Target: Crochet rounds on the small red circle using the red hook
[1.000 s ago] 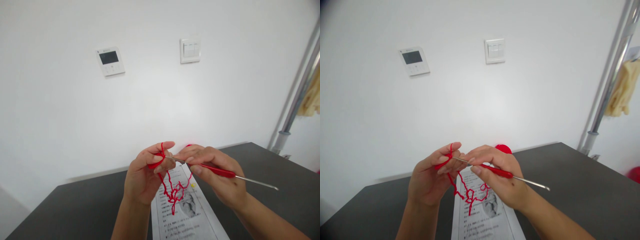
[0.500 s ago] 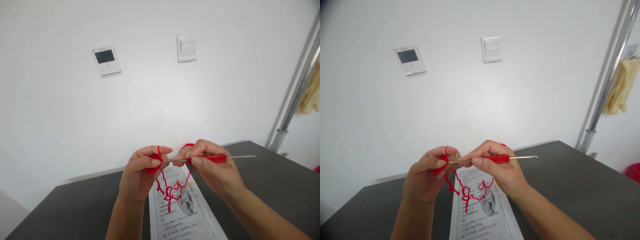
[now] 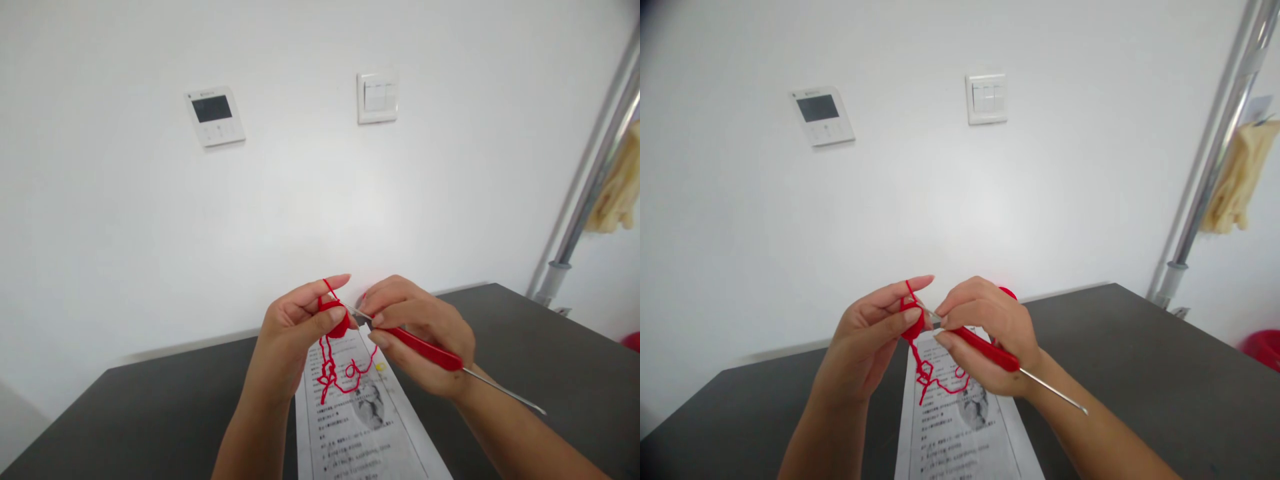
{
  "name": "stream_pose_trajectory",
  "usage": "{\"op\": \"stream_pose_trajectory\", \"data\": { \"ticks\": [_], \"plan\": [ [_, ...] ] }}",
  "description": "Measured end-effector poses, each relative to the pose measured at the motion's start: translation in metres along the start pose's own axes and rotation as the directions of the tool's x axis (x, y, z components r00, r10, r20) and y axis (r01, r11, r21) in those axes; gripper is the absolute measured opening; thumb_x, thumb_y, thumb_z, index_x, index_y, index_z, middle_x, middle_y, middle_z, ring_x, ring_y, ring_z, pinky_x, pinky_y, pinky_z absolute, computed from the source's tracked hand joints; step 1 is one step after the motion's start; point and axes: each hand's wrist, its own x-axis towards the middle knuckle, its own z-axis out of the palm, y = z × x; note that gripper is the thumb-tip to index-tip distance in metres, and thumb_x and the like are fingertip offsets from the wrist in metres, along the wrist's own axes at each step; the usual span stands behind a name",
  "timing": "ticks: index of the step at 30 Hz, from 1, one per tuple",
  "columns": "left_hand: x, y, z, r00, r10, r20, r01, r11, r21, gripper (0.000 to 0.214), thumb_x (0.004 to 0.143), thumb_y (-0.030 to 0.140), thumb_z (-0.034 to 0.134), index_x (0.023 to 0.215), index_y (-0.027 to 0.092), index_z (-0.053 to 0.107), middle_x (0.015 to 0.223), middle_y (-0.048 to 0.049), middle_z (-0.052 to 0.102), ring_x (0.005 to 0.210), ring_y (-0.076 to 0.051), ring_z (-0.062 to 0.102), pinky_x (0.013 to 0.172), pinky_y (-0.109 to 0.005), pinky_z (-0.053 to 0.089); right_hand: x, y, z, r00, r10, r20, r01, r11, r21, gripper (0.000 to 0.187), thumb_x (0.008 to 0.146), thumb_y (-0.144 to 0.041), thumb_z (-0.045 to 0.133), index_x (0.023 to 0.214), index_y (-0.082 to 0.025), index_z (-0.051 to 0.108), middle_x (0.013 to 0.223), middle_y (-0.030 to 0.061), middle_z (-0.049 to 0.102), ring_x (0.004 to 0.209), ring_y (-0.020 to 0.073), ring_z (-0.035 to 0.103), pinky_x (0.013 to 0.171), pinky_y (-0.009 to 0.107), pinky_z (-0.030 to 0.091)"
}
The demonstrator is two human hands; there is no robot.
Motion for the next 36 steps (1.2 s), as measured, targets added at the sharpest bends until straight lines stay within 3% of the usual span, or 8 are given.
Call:
{"op": "stream_pose_trajectory", "data": {
  "ticks": [5, 8, 12, 19, 23, 28, 32, 36],
  "plan": [
    [-0.001, -0.001, 0.002, 1.000, -0.024, 0.018, 0.024, 1.000, 0.005, 0.030, 0.070, 0.016, 0.080, 0.099, 0.021, 0.081, 0.063, -0.0008, 0.073, 0.059, -0.011, 0.064, 0.062, -0.021, 0.050, -0.001, 0.001, 0.003, 0.998, 0.048, 0.027, -0.050, 0.993, 0.103, 0.014, 0.085, -0.010, 0.061, 0.089, -0.023, 0.057, 0.080, 0.0023, 0.060, 0.076, 0.0179, 0.061, 0.065, 0.034, 0.054],
    [0.000, -0.002, 0.001, 1.000, -0.013, 0.019, 0.012, 0.999, 0.038, 0.032, 0.069, 0.017, 0.081, 0.101, 0.022, 0.081, 0.064, 0.0000, 0.071, 0.059, -0.009, 0.062, 0.063, -0.021, 0.048, 0.000, 0.003, 0.002, 0.999, -0.001, 0.048, 0.001, 1.000, -0.008, 0.015, 0.087, -0.009, 0.061, 0.094, -0.023, 0.059, 0.083, 0.0037, 0.065, 0.080, 0.0185, 0.064, 0.069, 0.035, 0.058],
    [0.000, -0.002, 0.000, 1.000, -0.005, 0.008, 0.004, 0.997, 0.082, 0.036, 0.068, 0.019, 0.083, 0.104, 0.021, 0.081, 0.067, -0.0005, 0.072, 0.062, -0.011, 0.062, 0.064, -0.023, 0.050, 0.004, 0.005, -0.006, 0.987, -0.130, 0.090, 0.145, 0.970, -0.194, 0.024, 0.088, -0.010, 0.066, 0.107, -0.024, 0.062, 0.104, 0.0097, 0.073, 0.100, 0.0226, 0.070, 0.082, 0.040, 0.062],
    [-0.002, -0.001, -0.001, 1.000, -0.006, 0.021, 0.003, 0.995, 0.101, 0.036, 0.070, 0.019, 0.083, 0.105, 0.024, 0.080, 0.073, -0.0015, 0.076, 0.074, -0.015, 0.069, 0.074, -0.027, 0.056, 0.004, 0.004, -0.003, 0.976, -0.183, 0.121, 0.201, 0.967, -0.159, 0.021, 0.090, -0.006, 0.065, 0.107, -0.018, 0.065, 0.104, 0.0127, 0.078, 0.106, 0.0188, 0.072, 0.089, 0.033, 0.062],
    [0.000, -0.001, -0.006, 0.999, -0.011, 0.031, 0.006, 0.987, 0.163, 0.039, 0.072, 0.023, 0.083, 0.111, 0.024, 0.078, 0.077, -0.0023, 0.077, 0.076, -0.016, 0.069, 0.075, -0.028, 0.055, 0.000, 0.006, -0.001, 0.996, -0.072, 0.054, 0.074, 0.996, -0.049, 0.021, 0.089, -0.006, 0.066, 0.105, -0.020, 0.067, 0.103, 0.0106, 0.078, 0.104, 0.0181, 0.072, 0.088, 0.033, 0.060],
    [0.004, 0.000, -0.011, 0.995, 0.093, 0.020, -0.095, 0.981, 0.172, 0.024, 0.074, 0.022, 0.079, 0.097, 0.023, 0.082, 0.079, -0.0024, 0.076, 0.075, -0.016, 0.067, 0.071, -0.026, 0.053, -0.006, 0.009, 0.002, 0.985, 0.169, -0.023, -0.160, 0.965, 0.206, 0.023, 0.088, -0.008, 0.068, 0.102, -0.026, 0.071, 0.103, 0.0040, 0.078, 0.099, 0.0177, 0.072, 0.086, 0.034, 0.060],
    [0.005, 0.001, -0.010, 0.994, 0.107, 0.020, -0.109, 0.980, 0.167, 0.022, 0.072, 0.022, 0.079, 0.094, 0.021, 0.082, 0.078, -0.0029, 0.075, 0.072, -0.016, 0.065, 0.070, -0.027, 0.052, -0.006, 0.010, 0.005, 0.976, 0.218, -0.028, -0.199, 0.930, 0.309, 0.017, 0.091, -0.014, 0.068, 0.101, -0.026, 0.072, 0.102, 0.0045, 0.078, 0.097, 0.0182, 0.073, 0.083, 0.035, 0.062],
    [0.001, 0.002, -0.003, 0.989, 0.138, -0.059, -0.126, 0.977, 0.175, 0.024, 0.069, 0.018, 0.078, 0.093, 0.020, 0.081, 0.071, -0.0004, 0.070, 0.068, -0.014, 0.061, 0.069, -0.026, 0.052, -0.006, 0.010, 0.005, 0.980, 0.195, -0.045, -0.176, 0.946, 0.271, 0.017, 0.091, -0.015, 0.067, 0.102, -0.027, 0.072, 0.102, 0.0046, 0.078, 0.097, 0.0192, 0.073, 0.083, 0.036, 0.062]
  ]
}}
